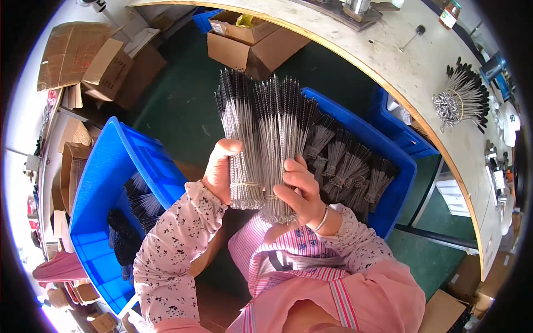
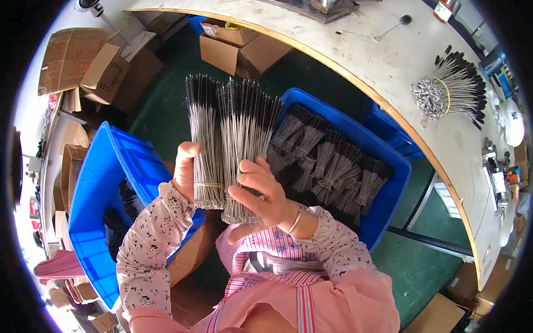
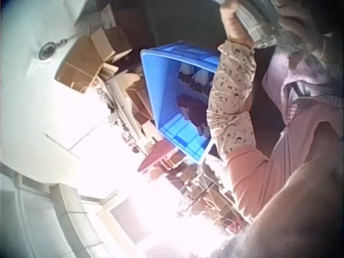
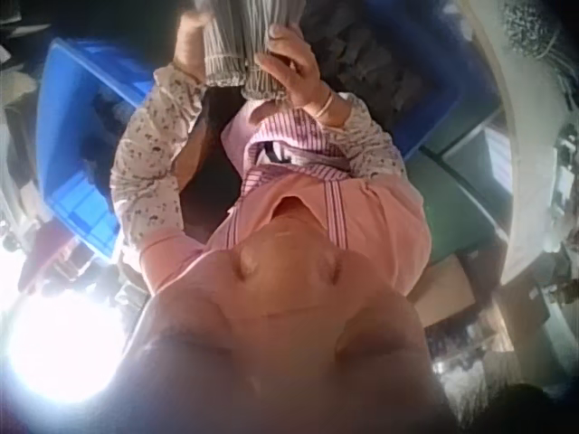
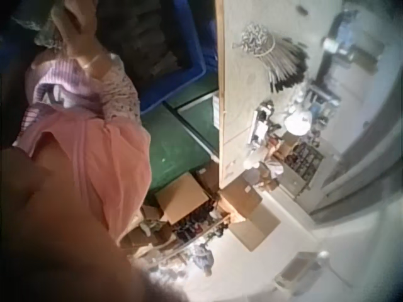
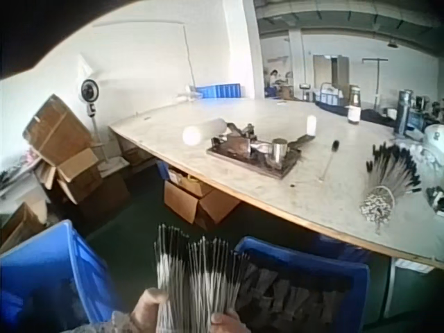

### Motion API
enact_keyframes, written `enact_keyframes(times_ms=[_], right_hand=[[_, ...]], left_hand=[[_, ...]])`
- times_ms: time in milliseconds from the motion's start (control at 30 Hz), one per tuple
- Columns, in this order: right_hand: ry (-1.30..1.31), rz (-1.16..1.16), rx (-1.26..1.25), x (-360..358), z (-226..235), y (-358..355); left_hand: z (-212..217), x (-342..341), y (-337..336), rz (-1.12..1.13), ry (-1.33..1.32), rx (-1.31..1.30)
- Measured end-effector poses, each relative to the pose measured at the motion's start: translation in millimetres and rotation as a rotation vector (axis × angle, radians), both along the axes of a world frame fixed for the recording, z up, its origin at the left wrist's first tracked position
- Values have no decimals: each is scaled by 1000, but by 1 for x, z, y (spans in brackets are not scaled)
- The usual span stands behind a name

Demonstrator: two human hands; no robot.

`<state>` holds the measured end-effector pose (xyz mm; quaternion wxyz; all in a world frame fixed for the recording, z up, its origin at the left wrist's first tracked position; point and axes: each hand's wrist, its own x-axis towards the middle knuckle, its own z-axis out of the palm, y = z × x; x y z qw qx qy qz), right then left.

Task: The person picks up bundles of thin metal rods from a blue crate and transfers them into another blue crate. They repeatedly lift bundles, align them, and place them into the receiving crate, occasionally adjusting the arrangement of the rods.

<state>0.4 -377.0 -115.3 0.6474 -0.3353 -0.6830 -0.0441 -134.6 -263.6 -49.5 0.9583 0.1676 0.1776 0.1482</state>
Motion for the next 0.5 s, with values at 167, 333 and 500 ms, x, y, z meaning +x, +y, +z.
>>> enact_keyframes(times_ms=[167, 333, 500], right_hand=[[-112, 141, -11, 16, -9, 0], [352, -251, -315, 47, -59, -16], [512, -1248, -1043, 152, -272, -35]], left_hand=[[2, 0, -2, -25, 42, 37], [4, 6, 1, -74, 29, 115], [-7, 4, 8, -77, 20, 156]])
